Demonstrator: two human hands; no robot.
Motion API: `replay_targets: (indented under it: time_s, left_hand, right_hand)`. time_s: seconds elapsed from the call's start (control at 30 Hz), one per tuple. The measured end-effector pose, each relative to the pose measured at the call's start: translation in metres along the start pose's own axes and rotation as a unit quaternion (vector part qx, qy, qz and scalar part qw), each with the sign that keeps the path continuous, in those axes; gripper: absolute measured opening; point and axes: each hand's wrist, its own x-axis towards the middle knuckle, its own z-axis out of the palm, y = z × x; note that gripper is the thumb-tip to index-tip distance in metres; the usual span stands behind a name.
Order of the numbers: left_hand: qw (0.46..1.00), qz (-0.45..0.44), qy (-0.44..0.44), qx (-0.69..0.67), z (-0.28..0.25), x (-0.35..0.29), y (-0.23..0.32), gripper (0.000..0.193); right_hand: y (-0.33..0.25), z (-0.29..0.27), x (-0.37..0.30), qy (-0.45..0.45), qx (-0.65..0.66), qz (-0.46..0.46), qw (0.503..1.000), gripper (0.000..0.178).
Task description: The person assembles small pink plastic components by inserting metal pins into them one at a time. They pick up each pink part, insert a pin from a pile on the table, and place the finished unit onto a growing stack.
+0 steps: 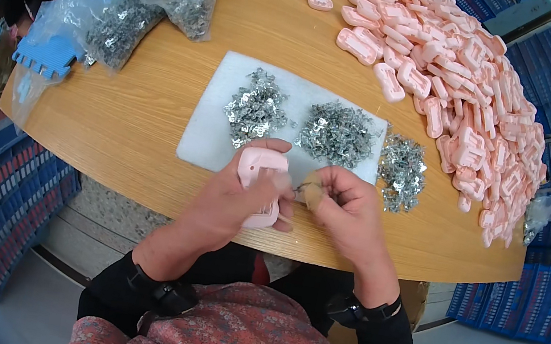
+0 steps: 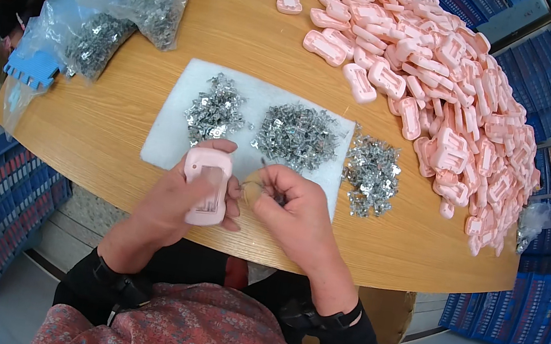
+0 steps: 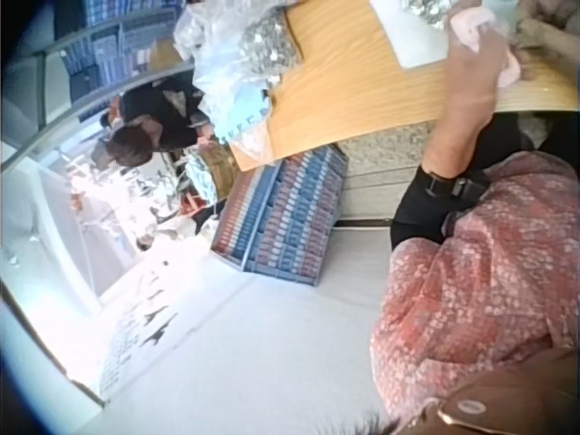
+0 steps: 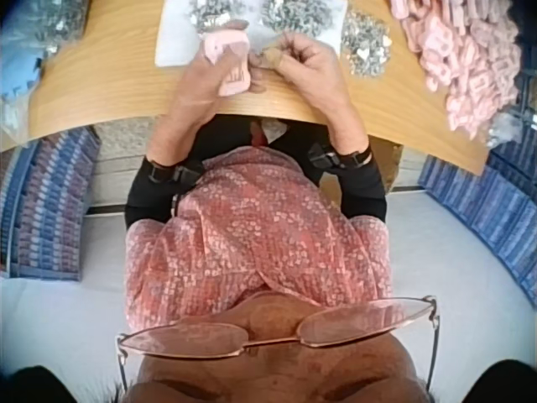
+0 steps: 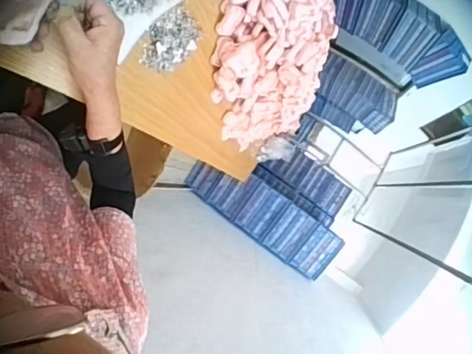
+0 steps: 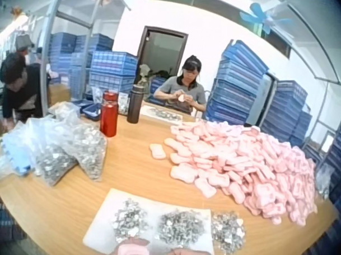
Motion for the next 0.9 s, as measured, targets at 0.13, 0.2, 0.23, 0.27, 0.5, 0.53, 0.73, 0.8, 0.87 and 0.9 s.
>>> replay_targets:
  time_s: [0.13, 0.2, 0.23, 0.27, 0.5, 0.53, 0.73, 0.8, 0.87, 0.9]
  left_hand:
    - [0.983, -0.103, -0.044, -0.144, -0.006, -0.001, -0.001, 0.056]
    - [0.979, -0.139, -0.038, -0.143, -0.004, -0.004, 0.0, 0.059]
    - [0.977, -0.155, -0.034, -0.141, -0.001, -0.006, 0.003, 0.058]
    - [0.975, -0.17, -0.031, -0.139, 0.002, -0.007, 0.003, 0.056]
    - [0.973, -0.186, -0.036, -0.132, 0.004, -0.005, -0.008, 0.054]
    - [0.974, -0.185, -0.037, -0.125, 0.004, -0.004, -0.011, 0.054]
    - [0.976, -0.183, 0.0, -0.121, 0.009, -0.002, -0.018, 0.055]
    - [0.975, -0.186, -0.001, -0.122, 0.007, -0.001, -0.017, 0.055]
    - [0.973, -0.194, -0.008, -0.128, 0.004, -0.001, -0.016, 0.056]
    - [0.973, -0.193, -0.01, -0.125, 0.004, -0.002, -0.016, 0.056]
  right_hand:
    - [0.004, -0.004, -0.003, 0.028, -0.117, -0.144, 0.982, 0.017]
    - [-0.004, 0.001, -0.004, 0.03, -0.215, -0.196, 0.956, 0.018]
    - [-0.004, 0.001, -0.004, 0.028, -0.223, -0.197, 0.954, 0.019]
    - [-0.003, 0.001, -0.005, 0.027, -0.23, -0.197, 0.953, 0.019]
    - [0.004, 0.002, -0.006, 0.05, -0.314, -0.256, 0.913, 0.018]
    - [0.006, 0.003, -0.007, 0.054, -0.35, -0.274, 0.894, 0.019]
    - [0.004, 0.004, -0.022, 0.033, -0.448, -0.279, 0.849, 0.027]
    - [0.004, 0.001, -0.028, 0.022, -0.415, -0.246, 0.876, 0.029]
    - [0.003, 0.0, -0.031, 0.042, -0.403, -0.223, 0.887, 0.031]
    - [0.003, -0.001, -0.032, 0.052, -0.396, -0.211, 0.892, 0.031]
